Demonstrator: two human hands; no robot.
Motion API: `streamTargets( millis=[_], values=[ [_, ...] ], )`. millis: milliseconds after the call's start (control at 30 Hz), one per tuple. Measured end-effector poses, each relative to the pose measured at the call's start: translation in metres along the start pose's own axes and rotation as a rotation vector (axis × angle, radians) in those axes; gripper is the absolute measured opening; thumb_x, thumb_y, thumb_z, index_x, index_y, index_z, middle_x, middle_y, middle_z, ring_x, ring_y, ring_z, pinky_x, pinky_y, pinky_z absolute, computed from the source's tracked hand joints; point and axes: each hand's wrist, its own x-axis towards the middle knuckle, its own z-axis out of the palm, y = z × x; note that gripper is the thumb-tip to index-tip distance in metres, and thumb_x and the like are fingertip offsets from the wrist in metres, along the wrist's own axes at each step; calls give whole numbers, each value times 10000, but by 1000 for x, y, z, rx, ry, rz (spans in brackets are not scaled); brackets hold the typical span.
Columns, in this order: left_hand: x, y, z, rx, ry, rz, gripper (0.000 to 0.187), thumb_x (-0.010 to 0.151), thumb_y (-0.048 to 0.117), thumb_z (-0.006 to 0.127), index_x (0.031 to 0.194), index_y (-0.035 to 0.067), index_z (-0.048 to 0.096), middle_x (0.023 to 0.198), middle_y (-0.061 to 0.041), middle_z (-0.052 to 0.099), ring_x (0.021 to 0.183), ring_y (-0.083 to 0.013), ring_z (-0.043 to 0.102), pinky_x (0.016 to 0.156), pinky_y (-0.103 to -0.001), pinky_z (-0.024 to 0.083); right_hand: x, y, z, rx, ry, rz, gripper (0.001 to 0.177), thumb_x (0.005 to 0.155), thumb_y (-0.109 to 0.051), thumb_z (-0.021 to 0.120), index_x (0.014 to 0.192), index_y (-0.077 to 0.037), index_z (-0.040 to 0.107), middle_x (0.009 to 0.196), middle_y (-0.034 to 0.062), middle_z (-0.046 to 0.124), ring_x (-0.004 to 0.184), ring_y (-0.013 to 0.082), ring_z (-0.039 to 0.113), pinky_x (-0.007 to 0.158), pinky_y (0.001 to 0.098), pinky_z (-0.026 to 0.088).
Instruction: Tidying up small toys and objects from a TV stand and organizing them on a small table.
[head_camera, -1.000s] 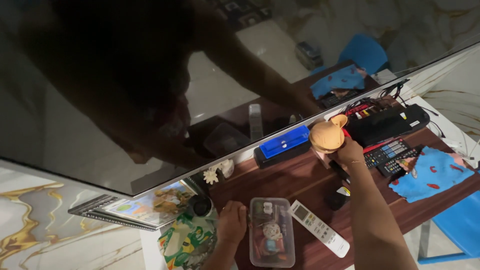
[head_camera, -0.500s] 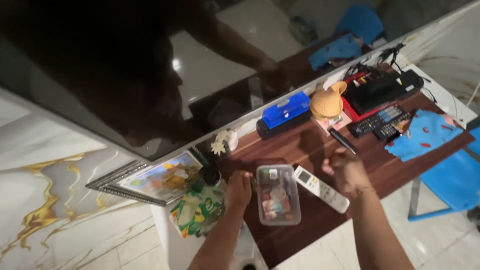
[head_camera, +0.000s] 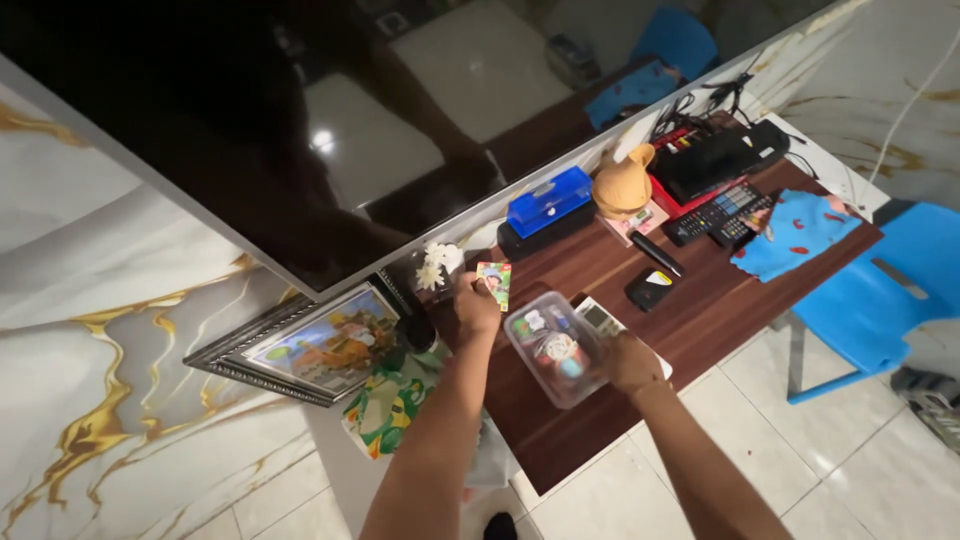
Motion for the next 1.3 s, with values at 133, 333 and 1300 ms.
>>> streamTargets(
  millis=[133, 333, 1300],
  values=[
    [-2, -2, -4, 48, -86, -7, 135, 935, 123, 648, 1050, 60, 676, 1051, -192, 708, 1009, -395, 672, 899, -480, 518, 2, -5, -32, 57, -62, 56, 291, 789, -252, 741, 1070, -176, 739, 1082, 128, 711, 974, 326, 707, 840, 442, 566],
    [-54, 117, -74, 289, -519, 636, 737, 833, 497, 774, 1398, 92, 528, 1491, -209, 464, 1360, -412, 502, 1138, -588, 399, -37, -12, -56, 1616, 227, 461, 412, 1090, -338, 533, 1219, 20, 691, 1063, 191, 697, 1047, 394, 658, 917, 449, 513],
    [-135, 95, -73, 525, -548, 622, 1178, 482, 590, 812, 1481, 70, 466, 1494, -321, 410, 1387, -497, 369, 1113, -748, 103, -25, -39, -41, 658, -198, 710, 327, 732, -281, 849, 892, 0, 796, 876, 242, 776, 850, 420, 769, 776, 470, 595]
  ],
)
